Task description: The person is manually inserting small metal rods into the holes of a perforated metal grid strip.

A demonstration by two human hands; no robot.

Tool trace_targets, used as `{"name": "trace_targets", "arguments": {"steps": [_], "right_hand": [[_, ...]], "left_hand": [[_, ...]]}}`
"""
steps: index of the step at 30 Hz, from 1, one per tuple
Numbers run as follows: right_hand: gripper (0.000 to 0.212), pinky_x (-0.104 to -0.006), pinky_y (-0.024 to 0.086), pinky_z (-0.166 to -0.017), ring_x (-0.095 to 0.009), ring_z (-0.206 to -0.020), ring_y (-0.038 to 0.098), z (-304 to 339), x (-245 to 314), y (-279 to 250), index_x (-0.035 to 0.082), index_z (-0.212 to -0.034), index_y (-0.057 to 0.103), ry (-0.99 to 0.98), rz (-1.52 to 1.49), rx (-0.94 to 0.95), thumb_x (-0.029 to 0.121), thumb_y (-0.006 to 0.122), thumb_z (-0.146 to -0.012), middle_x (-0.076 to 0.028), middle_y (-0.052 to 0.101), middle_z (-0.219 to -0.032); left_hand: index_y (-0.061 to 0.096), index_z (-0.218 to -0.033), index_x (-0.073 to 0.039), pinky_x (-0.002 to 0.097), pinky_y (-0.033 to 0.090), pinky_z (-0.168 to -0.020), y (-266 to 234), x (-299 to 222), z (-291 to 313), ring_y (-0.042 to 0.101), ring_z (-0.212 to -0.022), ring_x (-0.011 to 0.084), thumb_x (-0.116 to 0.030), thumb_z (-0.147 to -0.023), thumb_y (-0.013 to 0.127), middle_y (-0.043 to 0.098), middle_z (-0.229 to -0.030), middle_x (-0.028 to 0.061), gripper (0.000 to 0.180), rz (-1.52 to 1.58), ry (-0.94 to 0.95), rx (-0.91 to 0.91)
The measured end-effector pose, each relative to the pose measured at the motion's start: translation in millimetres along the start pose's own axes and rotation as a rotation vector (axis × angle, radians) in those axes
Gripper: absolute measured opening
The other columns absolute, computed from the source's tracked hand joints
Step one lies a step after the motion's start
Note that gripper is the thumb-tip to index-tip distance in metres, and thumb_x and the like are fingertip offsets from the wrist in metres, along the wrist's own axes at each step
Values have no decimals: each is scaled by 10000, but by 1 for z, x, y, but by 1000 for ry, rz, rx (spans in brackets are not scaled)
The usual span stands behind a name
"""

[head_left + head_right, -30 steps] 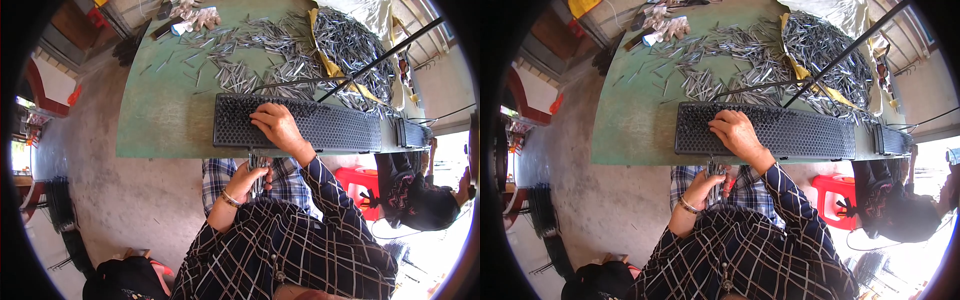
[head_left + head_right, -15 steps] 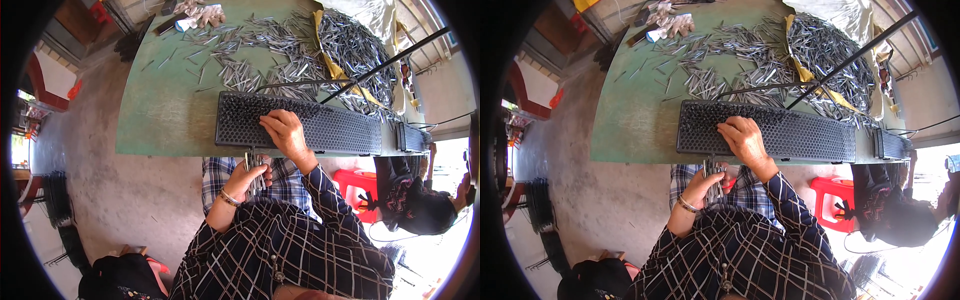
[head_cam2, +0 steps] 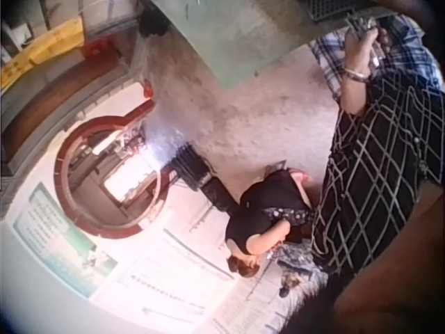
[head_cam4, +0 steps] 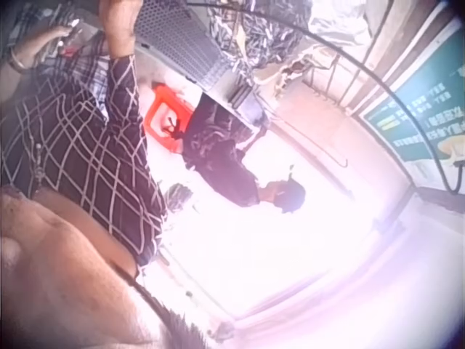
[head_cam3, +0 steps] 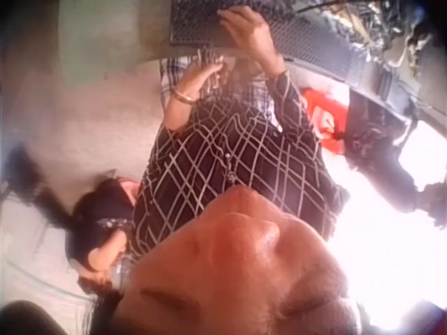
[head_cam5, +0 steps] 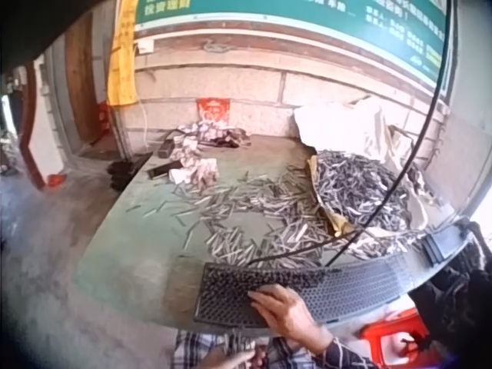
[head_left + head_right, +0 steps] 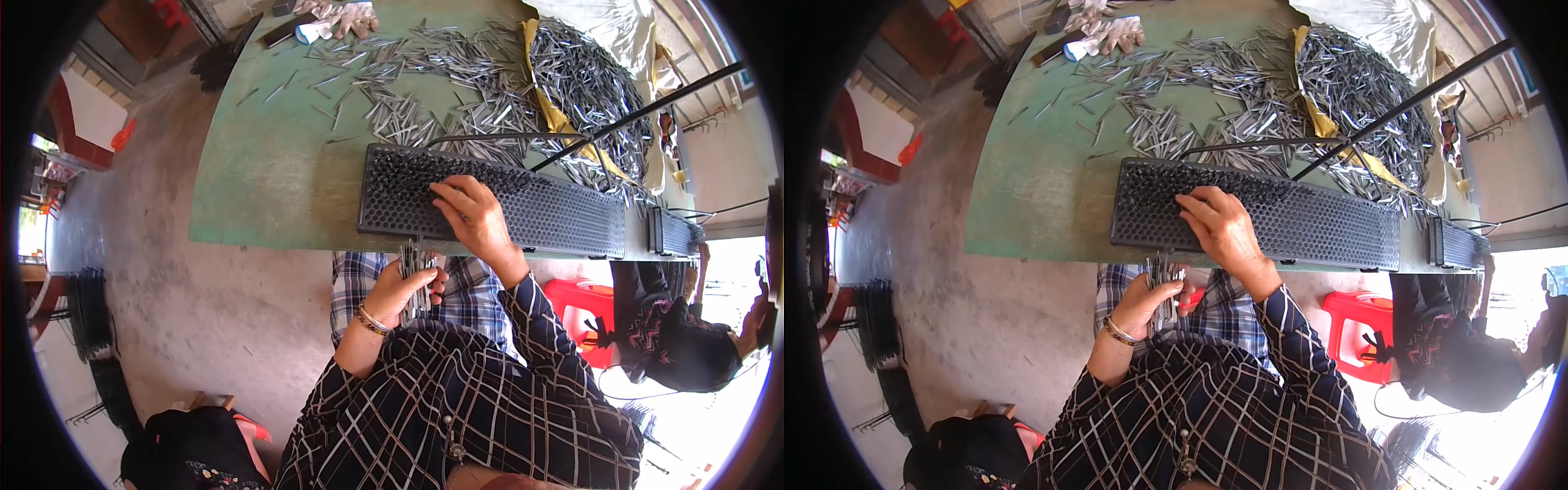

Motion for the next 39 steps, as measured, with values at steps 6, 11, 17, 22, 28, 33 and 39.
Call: {"name": "trace_targets", "arguments": {"steps": [6, 11, 17, 22, 28, 33, 39], "right_hand": [[168, -269, 472, -596, -134, -671, 601, 25, -13, 45, -11, -925, 689, 500, -581, 380, 131, 696, -835, -109, 643, -893], [146, -264, 488, -597, -132, -709, 627, 36, -10, 63, -12, -879, 695, 624, -838, 362, 120, 703, -817, -94, 661, -788], [211, -216, 481, -584, -76, -684, 606, 33, -15, 75, -37, -1001, 662, 863, -948, 303, 112, 675, -852, -54, 675, -792], [219, -212, 487, -615, -69, -709, 586, -5, -9, 60, -33, -1057, 649, 646, -734, 64, 116, 618, -900, -48, 682, -846], [183, -216, 485, -634, -71, -720, 600, -31, 0, 66, -3, -1026, 665, 325, -444, -85, 73, 657, -859, -62, 690, -869], [156, -313, 508, -728, -227, -780, 650, -33, 15, 65, 18, -970, 678, 119, -270, -119, 61, 667, -820, -96, 677, -888], [176, -365, 448, -733, -274, -847, 591, -34, 40, 78, 17, -928, 669, -94, -61, 27, 64, 686, -759, -98, 605, -1043]], "left_hand": [[596, -1023, 26, 277, 524, -566, -3, -27, 6, 628, -699, 164, -118, -894, 587, 646, -842, 98, 193, -71, 145, -56], [614, -1008, 40, 278, 518, -512, -9, -39, 8, 635, -684, 167, -134, -906, 574, 653, -842, 104, 206, -78, 268, -61], [592, -1043, 31, 290, 551, -584, -25, -30, 14, 646, -756, 168, -147, -912, 579, 670, -940, 129, 222, -21, 198, -104], [589, -1045, 21, 286, 539, -636, -40, -28, 17, 634, -790, 157, -108, -897, 588, 667, -965, 137, 197, 28, 190, -142], [563, -1107, -2, 289, 513, -651, -48, -31, 20, 611, -803, 151, -98, -878, 598, 645, -928, 103, 251, 29, 213, -171], [537, -1102, 3, 277, 519, -614, -63, -53, 27, 614, -751, 152, -67, -869, 616, 632, -870, 85, 256, 29, 327, -210], [560, -1028, 15, 267, 524, -578, -107, -112, 23, 618, -693, 134, -65, -859, 640, 634, -833, 74, 203, -251, 473, -415]]}}
Point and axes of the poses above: each hand's wrist, its own z-axis away from the middle knuckle, its own y-axis out of the palm, x = y × z, the point moved 10 cm from there along -z, towards the middle knuckle
